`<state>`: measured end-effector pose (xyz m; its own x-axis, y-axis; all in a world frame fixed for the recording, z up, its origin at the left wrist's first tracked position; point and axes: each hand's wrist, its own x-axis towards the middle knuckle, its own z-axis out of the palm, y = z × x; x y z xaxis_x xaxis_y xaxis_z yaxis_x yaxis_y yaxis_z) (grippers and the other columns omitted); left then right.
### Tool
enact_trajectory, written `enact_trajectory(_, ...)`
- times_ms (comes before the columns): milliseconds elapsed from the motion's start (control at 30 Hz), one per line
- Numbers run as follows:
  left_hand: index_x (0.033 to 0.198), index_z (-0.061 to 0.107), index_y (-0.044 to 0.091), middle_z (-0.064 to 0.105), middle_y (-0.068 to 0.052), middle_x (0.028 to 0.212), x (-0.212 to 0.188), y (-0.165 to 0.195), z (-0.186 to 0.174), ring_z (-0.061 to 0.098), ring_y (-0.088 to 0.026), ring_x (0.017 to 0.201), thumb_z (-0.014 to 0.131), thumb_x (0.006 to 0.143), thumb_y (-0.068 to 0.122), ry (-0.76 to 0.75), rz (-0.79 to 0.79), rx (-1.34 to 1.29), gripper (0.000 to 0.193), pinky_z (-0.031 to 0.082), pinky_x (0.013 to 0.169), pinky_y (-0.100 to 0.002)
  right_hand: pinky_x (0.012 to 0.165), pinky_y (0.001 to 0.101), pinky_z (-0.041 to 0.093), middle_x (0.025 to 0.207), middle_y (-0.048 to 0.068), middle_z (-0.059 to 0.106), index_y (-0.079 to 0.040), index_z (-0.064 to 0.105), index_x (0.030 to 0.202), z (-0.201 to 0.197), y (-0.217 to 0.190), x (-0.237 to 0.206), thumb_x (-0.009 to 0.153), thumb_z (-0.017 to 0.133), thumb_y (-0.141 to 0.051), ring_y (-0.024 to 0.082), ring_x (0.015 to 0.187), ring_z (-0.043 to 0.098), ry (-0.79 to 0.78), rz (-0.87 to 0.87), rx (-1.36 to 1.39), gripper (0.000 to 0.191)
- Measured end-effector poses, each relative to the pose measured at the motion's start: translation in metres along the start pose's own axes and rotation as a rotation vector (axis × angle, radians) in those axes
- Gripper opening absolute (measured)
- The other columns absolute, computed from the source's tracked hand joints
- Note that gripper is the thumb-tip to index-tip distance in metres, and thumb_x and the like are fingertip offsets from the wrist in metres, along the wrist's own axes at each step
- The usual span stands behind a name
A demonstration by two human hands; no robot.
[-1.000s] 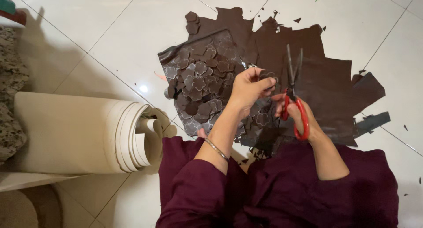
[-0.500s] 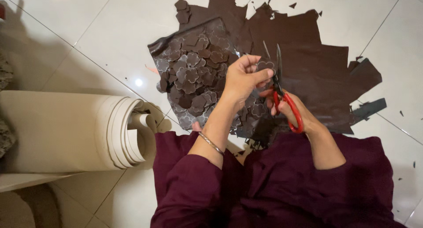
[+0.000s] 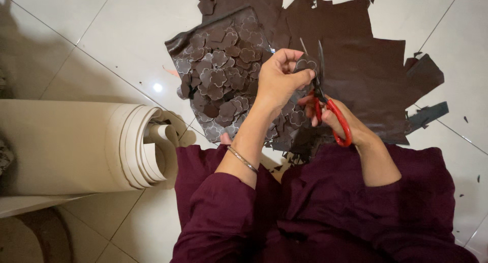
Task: The person sits on the floor and uses red-handled scissors to cut flower-shaped pieces from a dark brown sheet of material. They repeatedly pick up a piece, cut along the outline, and place the finished shape into a growing pile.
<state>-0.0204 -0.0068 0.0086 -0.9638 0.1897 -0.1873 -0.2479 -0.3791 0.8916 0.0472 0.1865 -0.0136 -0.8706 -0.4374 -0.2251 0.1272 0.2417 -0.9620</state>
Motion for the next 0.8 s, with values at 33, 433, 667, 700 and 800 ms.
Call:
enact_trajectory(33, 0.112, 0.063, -0.003, 0.072, -0.006, 0.086, 0.0, 0.0, 0.0, 0.066, -0.01, 0.073, 0.077, 0.079, -0.006, 0.0, 0.0, 0.008, 0.036, 0.054, 0.066, -0.025, 0.075, 0.032, 0.05, 0.085, 0.002, 0.057, -0.003, 0.065, 0.128, 0.0, 0.0, 0.0, 0.07, 0.044, -0.101, 0.012, 0.075, 0.058, 0.005, 0.015, 0.001, 0.115)
enact_trajectory(433, 0.111, 0.064, -0.002, 0.071, -0.005, 0.085, -0.003, 0.006, 0.002, 0.066, -0.01, 0.072, 0.075, 0.078, -0.006, 0.002, -0.001, 0.003, 0.035, 0.054, 0.065, -0.026, 0.071, 0.0327, 0.049, 0.08, 0.0, 0.054, -0.004, 0.066, 0.124, 0.0, -0.003, 0.0, 0.067, 0.031, -0.105, 0.012, 0.07, 0.057, 0.013, -0.012, -0.072, 0.121)
enact_trajectory(667, 0.112, 0.064, -0.002, 0.071, -0.005, 0.088, -0.002, -0.002, 0.003, 0.066, -0.01, 0.076, 0.076, 0.081, -0.007, -0.007, 0.065, -0.017, 0.033, 0.056, 0.069, -0.026, 0.071, 0.0315, 0.047, 0.079, 0.002, 0.053, 0.0, 0.066, 0.121, 0.001, -0.01, -0.003, 0.078, 0.032, -0.098, 0.013, 0.069, 0.055, 0.015, -0.009, -0.025, 0.113)
enact_trajectory(700, 0.112, 0.064, -0.002, 0.071, -0.005, 0.088, -0.001, -0.004, 0.004, 0.066, -0.01, 0.076, 0.076, 0.081, -0.007, -0.007, 0.075, -0.018, 0.034, 0.056, 0.069, -0.025, 0.07, 0.0313, 0.046, 0.078, 0.002, 0.053, 0.001, 0.068, 0.12, 0.002, -0.01, -0.003, 0.079, 0.031, -0.098, 0.013, 0.068, 0.054, 0.018, -0.005, -0.015, 0.113)
enact_trajectory(800, 0.113, 0.064, 0.0, 0.07, -0.003, 0.087, 0.001, -0.008, 0.003, 0.066, -0.009, 0.075, 0.077, 0.08, -0.006, 0.009, 0.07, -0.024, 0.035, 0.055, 0.067, -0.024, 0.067, 0.0308, 0.049, 0.077, 0.0, 0.053, 0.001, 0.066, 0.112, 0.004, -0.01, -0.003, 0.078, 0.03, -0.098, 0.012, 0.066, 0.055, 0.053, -0.014, -0.008, 0.111)
